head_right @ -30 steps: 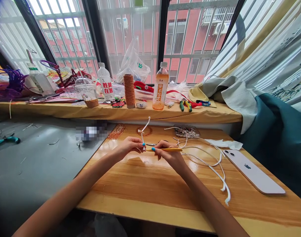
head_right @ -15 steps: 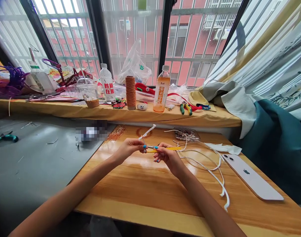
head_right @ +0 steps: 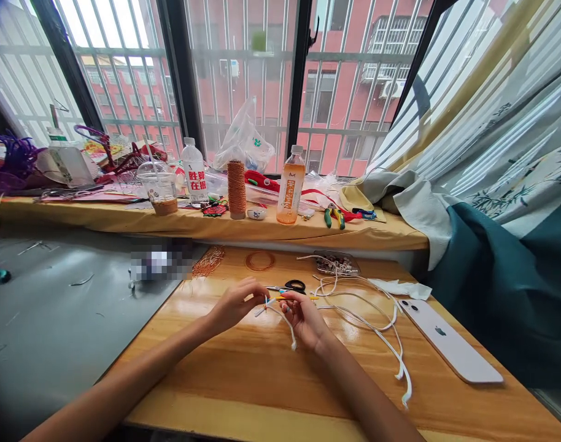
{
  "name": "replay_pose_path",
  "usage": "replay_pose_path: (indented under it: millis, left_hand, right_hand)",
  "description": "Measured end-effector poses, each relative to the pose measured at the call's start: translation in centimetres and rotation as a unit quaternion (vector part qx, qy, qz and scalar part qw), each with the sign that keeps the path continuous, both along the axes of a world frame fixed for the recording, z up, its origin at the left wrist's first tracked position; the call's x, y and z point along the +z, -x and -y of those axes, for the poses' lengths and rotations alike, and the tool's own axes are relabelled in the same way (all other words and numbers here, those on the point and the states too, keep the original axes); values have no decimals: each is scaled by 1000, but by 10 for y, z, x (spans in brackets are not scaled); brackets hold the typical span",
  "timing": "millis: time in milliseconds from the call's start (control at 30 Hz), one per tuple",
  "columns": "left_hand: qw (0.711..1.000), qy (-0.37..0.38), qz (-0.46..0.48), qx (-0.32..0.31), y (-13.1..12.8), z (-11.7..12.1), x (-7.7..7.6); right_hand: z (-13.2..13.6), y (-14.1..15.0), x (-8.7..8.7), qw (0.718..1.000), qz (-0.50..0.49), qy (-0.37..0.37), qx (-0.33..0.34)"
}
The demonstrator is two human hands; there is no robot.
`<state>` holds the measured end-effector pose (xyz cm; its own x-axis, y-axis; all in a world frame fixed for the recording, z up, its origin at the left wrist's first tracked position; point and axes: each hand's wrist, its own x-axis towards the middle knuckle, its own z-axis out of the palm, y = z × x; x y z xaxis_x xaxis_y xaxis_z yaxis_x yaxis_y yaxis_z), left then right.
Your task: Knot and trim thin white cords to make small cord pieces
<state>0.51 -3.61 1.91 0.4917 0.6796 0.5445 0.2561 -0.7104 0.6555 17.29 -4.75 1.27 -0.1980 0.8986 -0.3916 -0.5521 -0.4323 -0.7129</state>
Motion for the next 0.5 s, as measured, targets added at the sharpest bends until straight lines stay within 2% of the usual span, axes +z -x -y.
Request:
replay_pose_path:
  millis: [100,200,267,300,333,367,400,433,467,500]
  left_hand:
    - [999,26,28,22,0,-1,-3]
    - [990,97,83,53,1,-5,-5]
    - [975,164,138,59,2,-9,-5]
    - [964,200,166,54,2,-11,-5]
    - [952,234,190,45,3,-12,-4]
    - [941,265,209,36,3,-14,-2]
    - [931,289,221,28,3,-15,-1]
    - [924,305,230,23,4,-15,0]
    - [919,316,235,21,4,-15,1]
    - [916,323,238,21,3,-15,1]
  right_hand:
    - [2,3,0,1000,6,-31,-3]
    - [2,1,1,993,46,-109,-11]
    - [-1,-3,0,975,130,-173,-59]
    - [-4,-6,-1,952,197,-210,-107]
    - [-6,-10,-1,911,279,-254,-166]
    - [-8,-12,-2,851,367,-303,-223]
    - [-9,-14,-2,774,455,-353,-263]
    - [-10,-15,-3,689,535,-403,-276]
    - [-9,-15,-3,606,603,-451,-256]
    - [-8,-13,-4,532,654,-496,-208]
